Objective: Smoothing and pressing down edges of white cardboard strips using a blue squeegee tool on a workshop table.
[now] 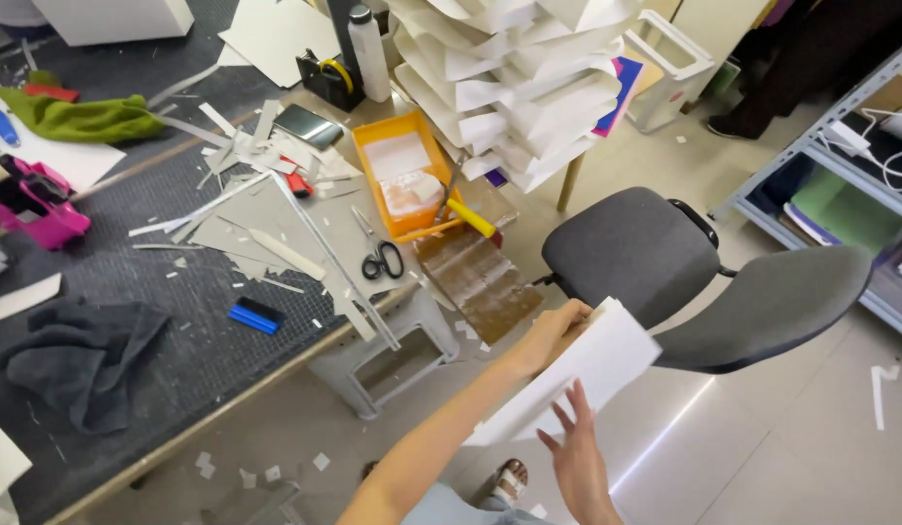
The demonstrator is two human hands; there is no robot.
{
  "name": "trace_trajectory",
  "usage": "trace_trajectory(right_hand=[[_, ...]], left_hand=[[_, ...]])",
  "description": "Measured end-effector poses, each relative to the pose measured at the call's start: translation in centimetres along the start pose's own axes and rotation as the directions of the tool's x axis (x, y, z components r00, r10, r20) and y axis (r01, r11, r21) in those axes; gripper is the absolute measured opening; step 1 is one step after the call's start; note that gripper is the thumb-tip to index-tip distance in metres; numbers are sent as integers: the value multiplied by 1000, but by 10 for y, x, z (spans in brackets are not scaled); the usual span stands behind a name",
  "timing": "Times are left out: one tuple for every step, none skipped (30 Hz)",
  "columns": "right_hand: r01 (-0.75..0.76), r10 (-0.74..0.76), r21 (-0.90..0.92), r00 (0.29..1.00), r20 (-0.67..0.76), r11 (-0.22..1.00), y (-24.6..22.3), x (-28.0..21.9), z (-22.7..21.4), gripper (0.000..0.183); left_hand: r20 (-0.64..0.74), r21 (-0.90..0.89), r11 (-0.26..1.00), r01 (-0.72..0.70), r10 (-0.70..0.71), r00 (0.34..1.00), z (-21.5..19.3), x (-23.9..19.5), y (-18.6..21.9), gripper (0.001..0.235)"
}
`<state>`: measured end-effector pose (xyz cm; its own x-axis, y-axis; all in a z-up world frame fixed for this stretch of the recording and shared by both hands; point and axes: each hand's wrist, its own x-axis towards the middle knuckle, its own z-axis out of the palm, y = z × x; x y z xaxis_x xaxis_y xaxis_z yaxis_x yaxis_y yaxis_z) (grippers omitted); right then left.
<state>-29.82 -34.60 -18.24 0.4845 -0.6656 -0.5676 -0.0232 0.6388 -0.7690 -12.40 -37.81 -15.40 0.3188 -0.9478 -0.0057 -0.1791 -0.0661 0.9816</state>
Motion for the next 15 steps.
trace_trajectory(right_hand=[[-5,5,-11,1000,7,1000,-8,15,1,61],[-90,85,70,994,73,993,-14,30,4,66],[-181,160,144,977,144,973,-19,45,7,71],[-188,168,129,974,154,974,5,87,-9,71],[-177,-111,389,782,613,904,31,128,-24,55],[-324,-451,571,376,809,754,59,168,-37,47],[-339,-439,558,368,819,757,27,148,-8,47],[-287,-69,431,761,645,855,-2,129,23,52],[-332,276,257,933,231,908,-32,110,56,64],[-343,286,246,928,241,907,-33,115,58,64],[-342,298,169,924,239,924,-33,121,62,59],[-336,307,95,922,234,937,-33,126,66,54],[-343,314,87,918,242,935,-31,135,63,54],[-345,314,102,919,237,933,-28,142,59,58],[-348,315,117,920,231,930,-25,150,56,63]], left_hand=[[-13,-5,1000,3,-3,1000,11,20,-25,8],[-83,16,999,46,-45,995,21,38,-52,12],[-154,34,995,92,-86,984,29,55,-79,19],[-173,28,995,96,-90,981,28,58,-88,19],[-178,12,993,120,-116,977,26,61,-96,24],[-183,-2,989,147,-145,972,22,61,-105,34],[-201,-5,988,154,-152,968,13,62,-114,34],[-161,9,984,178,-175,971,2,63,-123,31],[-121,23,979,202,-198,973,-10,63,-132,32],[-136,21,978,209,-205,969,-20,55,-130,32],[-139,-45,976,212,-216,966,-32,47,-128,35],[-138,-110,971,211,-225,965,-43,39,-127,38],[-149,-110,970,215,-230,962,-54,29,-119,38],[-110,97,982,164,-153,982,-63,18,-111,43],[-54,298,949,98,-86,995,-73,8,-103,50]])
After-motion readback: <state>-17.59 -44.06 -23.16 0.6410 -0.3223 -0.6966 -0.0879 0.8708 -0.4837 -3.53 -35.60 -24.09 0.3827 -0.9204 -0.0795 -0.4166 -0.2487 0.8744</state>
